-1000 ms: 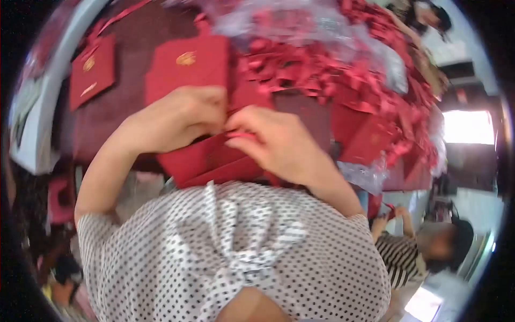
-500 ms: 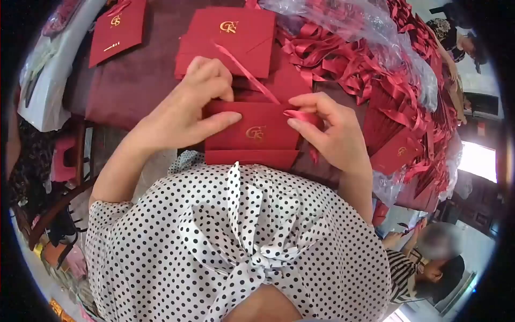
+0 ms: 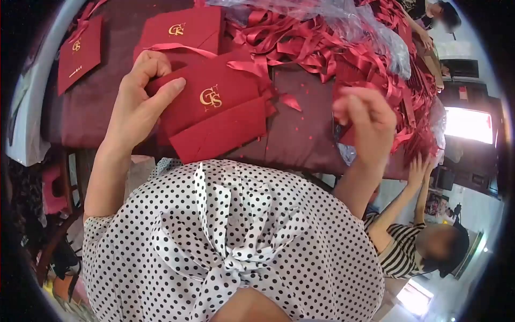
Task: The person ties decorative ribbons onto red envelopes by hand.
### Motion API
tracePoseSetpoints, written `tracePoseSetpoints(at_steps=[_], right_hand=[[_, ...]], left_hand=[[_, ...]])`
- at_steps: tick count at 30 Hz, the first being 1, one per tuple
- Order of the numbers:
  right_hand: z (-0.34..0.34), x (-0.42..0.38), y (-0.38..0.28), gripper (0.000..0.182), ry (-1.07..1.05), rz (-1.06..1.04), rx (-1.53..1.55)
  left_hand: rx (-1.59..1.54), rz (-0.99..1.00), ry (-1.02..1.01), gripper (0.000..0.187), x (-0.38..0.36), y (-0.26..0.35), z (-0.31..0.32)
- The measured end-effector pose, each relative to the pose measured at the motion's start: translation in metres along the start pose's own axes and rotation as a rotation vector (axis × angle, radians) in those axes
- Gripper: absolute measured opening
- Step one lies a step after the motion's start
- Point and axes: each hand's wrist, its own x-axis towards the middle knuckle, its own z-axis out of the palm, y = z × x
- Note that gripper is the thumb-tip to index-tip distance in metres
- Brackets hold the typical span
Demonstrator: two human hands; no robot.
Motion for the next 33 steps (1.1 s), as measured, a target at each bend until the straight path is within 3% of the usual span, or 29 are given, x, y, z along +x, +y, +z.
tracePoseSetpoints(at_steps=[3, 7, 9, 12, 13, 15, 16, 18, 20, 22, 24, 27, 33], right_hand=[[0.006, 0.008, 0.015, 0.013, -0.079, -0.007, -0.531], [-0.004, 0.009, 0.052, 0.017, -0.041, 0.032, -0.755], [-0.004, 0.008, 0.062, 0.024, -0.219, -0.111, -1.013], [0.002, 0.006, 0.09, 0.023, -0.311, -0.17, -0.982], [0.005, 0.005, 0.091, 0.015, -0.286, -0.214, -1.027], [0.016, -0.001, 0.073, 0.01, -0.131, -0.001, -0.8], [0.009, -0.002, 0.067, 0.012, -0.131, 0.134, -0.5], [0.022, -0.007, 0.026, 0.021, -0.146, 0.206, -0.134], [0.028, -0.003, 0.022, 0.022, -0.246, 0.146, 0.242], [0.043, 0.002, 0.025, 0.011, -0.223, 0.189, 0.179], [0.055, 0.009, 0.029, 0.014, -0.121, 0.349, 0.271], [0.057, 0.025, 0.05, 0.027, -0.36, 0.328, 0.578], [0.069, 0.029, 0.049, 0.03, -0.399, 0.379, 0.454]], left_hand=[[0.065, -0.01, 0.028, 0.021, -0.002, -0.001, 0.001], [0.029, -0.067, 0.053, 0.021, -0.009, -0.007, 0.0], [0.031, -0.086, 0.066, 0.021, -0.01, -0.007, -0.001], [0.012, -0.063, 0.079, 0.021, -0.009, -0.009, 0.001], [0.015, -0.047, 0.076, 0.021, -0.009, -0.009, 0.002], [0.078, 0.005, 0.075, 0.023, -0.008, -0.011, -0.001], [0.084, 0.011, 0.084, 0.023, -0.008, -0.013, 0.0], [0.03, -0.072, 0.061, 0.024, -0.008, -0.009, 0.0], [-0.127, -0.132, 0.069, 0.025, -0.008, -0.011, 0.007], [-0.133, -0.131, 0.051, 0.024, -0.008, -0.011, 0.012], [-0.143, -0.167, 0.043, 0.024, -0.008, -0.011, 0.014], [-0.166, -0.125, 0.05, 0.024, -0.01, -0.014, 0.016], [-0.169, -0.158, 0.023, 0.022, -0.015, -0.016, 0.015]])
